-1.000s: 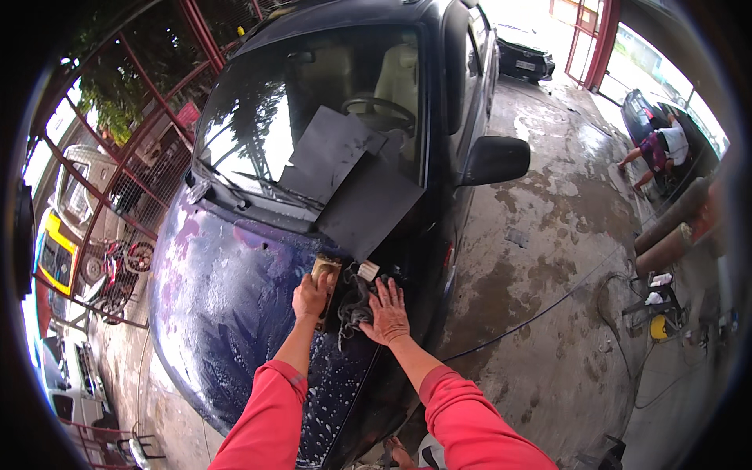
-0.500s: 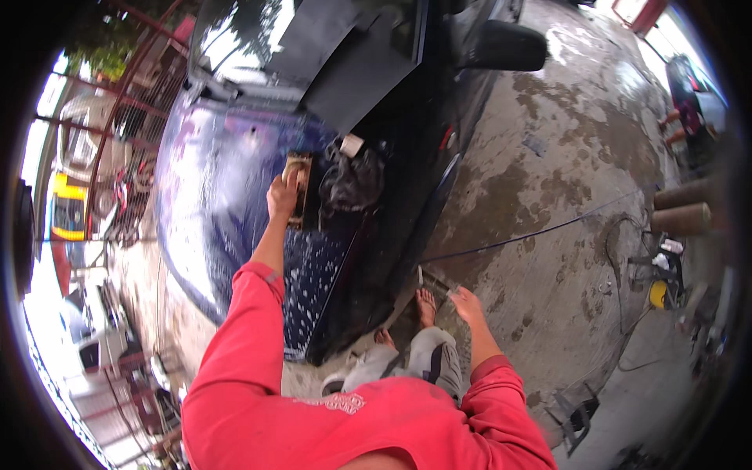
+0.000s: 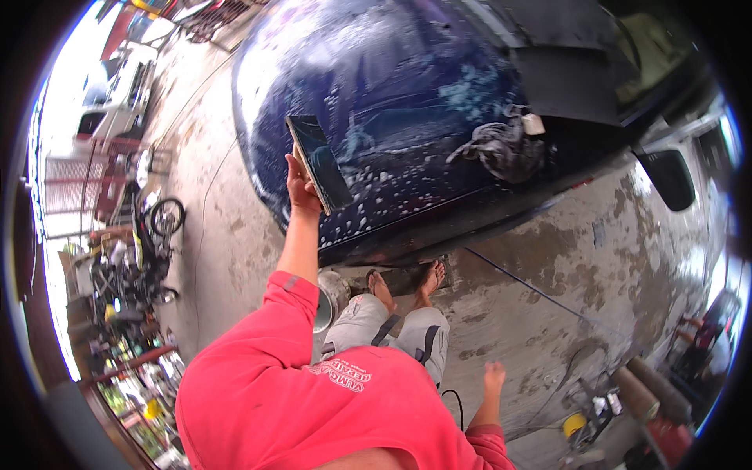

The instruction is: The person sands the hood of a dark-colored car using a sanding block and sandpaper, repeatedly dipping the sandpaper into a bucket of water. The person switches between different sandpaper sheets and continues sanding the hood surface.

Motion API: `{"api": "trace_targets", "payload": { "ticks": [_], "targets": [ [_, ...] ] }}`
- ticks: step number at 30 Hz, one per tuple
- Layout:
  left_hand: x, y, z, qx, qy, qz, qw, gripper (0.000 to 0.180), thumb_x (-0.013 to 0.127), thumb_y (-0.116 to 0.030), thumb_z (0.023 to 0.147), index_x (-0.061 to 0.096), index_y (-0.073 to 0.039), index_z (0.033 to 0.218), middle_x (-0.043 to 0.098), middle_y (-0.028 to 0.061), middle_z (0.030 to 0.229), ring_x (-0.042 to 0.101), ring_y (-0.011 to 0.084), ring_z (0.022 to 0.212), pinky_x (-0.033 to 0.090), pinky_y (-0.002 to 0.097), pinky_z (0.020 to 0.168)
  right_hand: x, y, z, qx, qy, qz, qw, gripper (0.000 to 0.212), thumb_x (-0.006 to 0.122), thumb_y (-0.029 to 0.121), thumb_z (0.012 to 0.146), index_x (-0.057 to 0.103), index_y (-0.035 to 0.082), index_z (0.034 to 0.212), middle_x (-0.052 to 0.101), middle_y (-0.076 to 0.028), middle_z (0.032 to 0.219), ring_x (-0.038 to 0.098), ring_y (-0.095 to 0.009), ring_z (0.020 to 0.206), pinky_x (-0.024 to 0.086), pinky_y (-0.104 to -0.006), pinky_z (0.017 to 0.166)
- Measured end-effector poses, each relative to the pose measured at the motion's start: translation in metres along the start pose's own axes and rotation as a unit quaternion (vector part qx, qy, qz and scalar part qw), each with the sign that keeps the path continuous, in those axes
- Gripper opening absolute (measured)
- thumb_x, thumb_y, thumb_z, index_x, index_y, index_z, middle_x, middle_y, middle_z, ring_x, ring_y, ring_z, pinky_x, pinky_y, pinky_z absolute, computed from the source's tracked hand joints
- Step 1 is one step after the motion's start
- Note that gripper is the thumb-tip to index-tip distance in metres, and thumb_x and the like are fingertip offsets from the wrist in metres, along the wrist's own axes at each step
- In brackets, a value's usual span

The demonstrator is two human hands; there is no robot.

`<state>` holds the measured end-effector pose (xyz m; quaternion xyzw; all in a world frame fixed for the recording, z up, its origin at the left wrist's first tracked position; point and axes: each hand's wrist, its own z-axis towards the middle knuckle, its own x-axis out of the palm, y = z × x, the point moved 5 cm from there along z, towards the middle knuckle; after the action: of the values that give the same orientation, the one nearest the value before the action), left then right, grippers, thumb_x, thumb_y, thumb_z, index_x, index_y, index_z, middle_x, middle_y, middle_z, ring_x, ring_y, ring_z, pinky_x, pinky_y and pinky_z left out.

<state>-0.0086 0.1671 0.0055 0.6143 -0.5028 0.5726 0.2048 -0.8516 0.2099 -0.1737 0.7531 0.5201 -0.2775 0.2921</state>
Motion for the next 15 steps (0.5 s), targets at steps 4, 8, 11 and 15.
{"api": "trace_targets", "payload": {
  "ticks": [4, 8, 11, 15],
  "targets": [
    [-0.065, -0.022, -0.102, 0.183, -0.057, -0.059, 0.98, 0.071, 0.054, -0.069, 0.109, 0.072, -0.007, 0.139, 0.08, 0.0147, 0.125, 0.08, 0.0286, 0.092, 0.067, 0.0441, 0.083, -0.097, 0.235, 0.109, -0.227, -0.036, 0.217, 0.949, 0.068, 0.072, 0.02, 0.106, 0.046, 0.001, 0.167, 0.057, -0.024, 0.163, 0.062, -0.034, 0.144, 0.048, -0.0427, 0.119],
    [-0.15, -0.055, -0.204, 0.216, 0.009, -0.13, 0.968, 0.071, 0.05, -0.066, 0.112, 0.07, -0.007, 0.145, 0.077, 0.018, 0.137, 0.075, 0.0386, 0.121, 0.059, 0.0558, 0.109, -0.136, 0.477, 0.088, -0.503, -0.096, 0.066, 0.856, 0.065, 0.072, 0.025, 0.109, 0.049, 0.004, 0.165, 0.051, -0.021, 0.169, 0.053, -0.037, 0.153, 0.047, -0.0464, 0.121],
    [-0.24, -0.06, -0.302, 0.289, -0.163, -0.138, 0.933, 0.062, 0.056, -0.062, 0.112, 0.068, -0.008, 0.14, 0.074, 0.0084, 0.102, 0.068, 0.0211, 0.075, 0.06, 0.0378, 0.071, -0.079, 0.601, 0.034, -0.63, -0.145, -0.06, 0.761, 0.068, 0.072, 0.029, 0.108, 0.047, 0.003, 0.166, 0.046, -0.021, 0.173, 0.044, -0.038, 0.16, 0.035, -0.0479, 0.131],
    [-0.373, -0.018, -0.422, 0.297, -0.498, -0.23, 0.782, 0.031, 0.061, -0.043, 0.114, 0.063, -0.012, 0.116, 0.053, -0.0018, 0.076, 0.05, 0.012, 0.058, 0.053, 0.0314, 0.062, 0.043, 0.666, 0.012, -0.479, -0.214, -0.323, 0.788, 0.099, 0.053, 0.07, 0.109, 0.031, -0.002, 0.172, 0.018, -0.038, 0.179, 0.019, -0.061, 0.163, 0.025, -0.0669, 0.131]
  ]
}}
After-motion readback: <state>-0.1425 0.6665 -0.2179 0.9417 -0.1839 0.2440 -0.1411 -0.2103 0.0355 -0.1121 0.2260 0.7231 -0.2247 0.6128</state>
